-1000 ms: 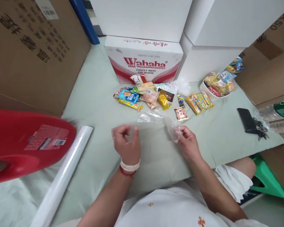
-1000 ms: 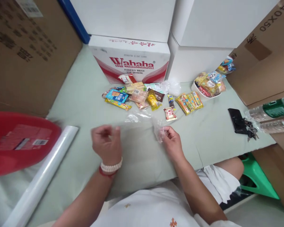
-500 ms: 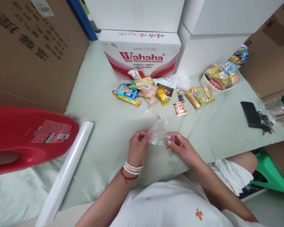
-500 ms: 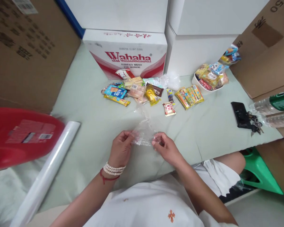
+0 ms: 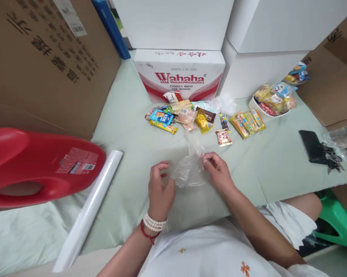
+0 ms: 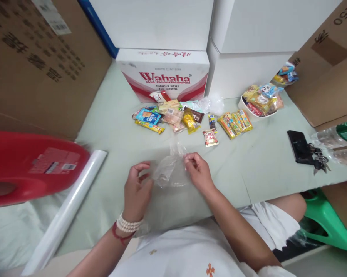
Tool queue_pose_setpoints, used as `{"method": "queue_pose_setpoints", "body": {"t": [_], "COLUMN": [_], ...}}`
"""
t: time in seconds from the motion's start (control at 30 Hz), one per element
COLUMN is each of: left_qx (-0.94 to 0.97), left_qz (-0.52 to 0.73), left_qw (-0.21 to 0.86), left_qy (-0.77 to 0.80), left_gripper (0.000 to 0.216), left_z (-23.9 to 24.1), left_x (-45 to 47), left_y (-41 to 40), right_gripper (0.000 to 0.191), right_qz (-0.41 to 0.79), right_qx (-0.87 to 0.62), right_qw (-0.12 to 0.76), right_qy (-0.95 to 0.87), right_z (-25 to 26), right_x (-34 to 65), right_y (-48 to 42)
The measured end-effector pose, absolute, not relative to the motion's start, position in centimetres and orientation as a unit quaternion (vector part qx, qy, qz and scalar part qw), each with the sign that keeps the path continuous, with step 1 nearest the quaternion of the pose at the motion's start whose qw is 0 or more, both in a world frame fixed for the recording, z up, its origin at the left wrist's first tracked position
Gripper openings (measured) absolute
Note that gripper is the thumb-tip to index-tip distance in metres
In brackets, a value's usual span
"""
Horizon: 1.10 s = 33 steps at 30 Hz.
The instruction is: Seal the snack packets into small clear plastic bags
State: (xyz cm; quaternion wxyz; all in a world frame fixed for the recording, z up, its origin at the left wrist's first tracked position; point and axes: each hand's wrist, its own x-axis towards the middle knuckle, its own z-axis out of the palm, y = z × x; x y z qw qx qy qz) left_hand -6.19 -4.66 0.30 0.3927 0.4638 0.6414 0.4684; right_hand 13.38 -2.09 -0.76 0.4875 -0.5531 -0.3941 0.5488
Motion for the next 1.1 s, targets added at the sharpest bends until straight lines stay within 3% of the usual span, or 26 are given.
{"method": "queue_pose_setpoints", "body": {"t": [0.13, 0.23, 0.3, 0.4, 0.57, 0.7, 0.9, 1.1], "left_qx": [0.533, 0.492, 0.422, 0.354, 0.443, 0.497, 0.372, 0.239], "left_qz": [0.472, 0.453, 0.455, 0.477, 0.455, 0.448, 0.462, 0.535], "left_qw": [0.341, 0.462, 0.549, 0.596, 0.545, 0.522, 0.557, 0.557], "left_qy": [0.614, 0.582, 0.560, 0.541, 0.548, 0.528, 0.582, 0.589], "left_gripper": [0.049, 0.033, 0.035, 0.042, 0.045, 0.047, 0.051, 0.040], "left_z": [2.1, 1.0, -0.4, -1.9, -1.5, -1.2, -2.8, -2.1], "left_x": [-4.0, -2.3, -2.0, -2.4, -2.2, -1.7, -3.6, -4.9], "left_y": [-2.9, -1.1, -0.4, -0.7, -2.7, -3.4, -2.9, -1.8], "right_gripper": [0.030, 0.033, 0.036, 0.036, 0.047, 0.039, 0.028, 0.027], "right_qz": [0.579, 0.590, 0.589, 0.605, 0.586, 0.531, 0.473, 0.486], "right_qx": [-0.520, -0.518, -0.541, -0.560, -0.584, -0.611, -0.640, -0.638], "right_qw": [0.472, 0.480, 0.486, 0.446, 0.408, 0.443, 0.496, 0.495], "right_qy": [-0.414, -0.391, -0.353, -0.349, -0.386, -0.385, -0.348, -0.335], "right_z": [0.8, 0.9, 0.4, -0.3, -0.2, -1.1, -2.5, -1.8], "right_x": [13.3, 13.9, 14.8, 16.2, 16.9, 15.4, 14.0, 14.9], "right_y": [-2.9, -3.3, -3.8, -4.9, -4.7, -2.0, -0.5, -1.2]}}
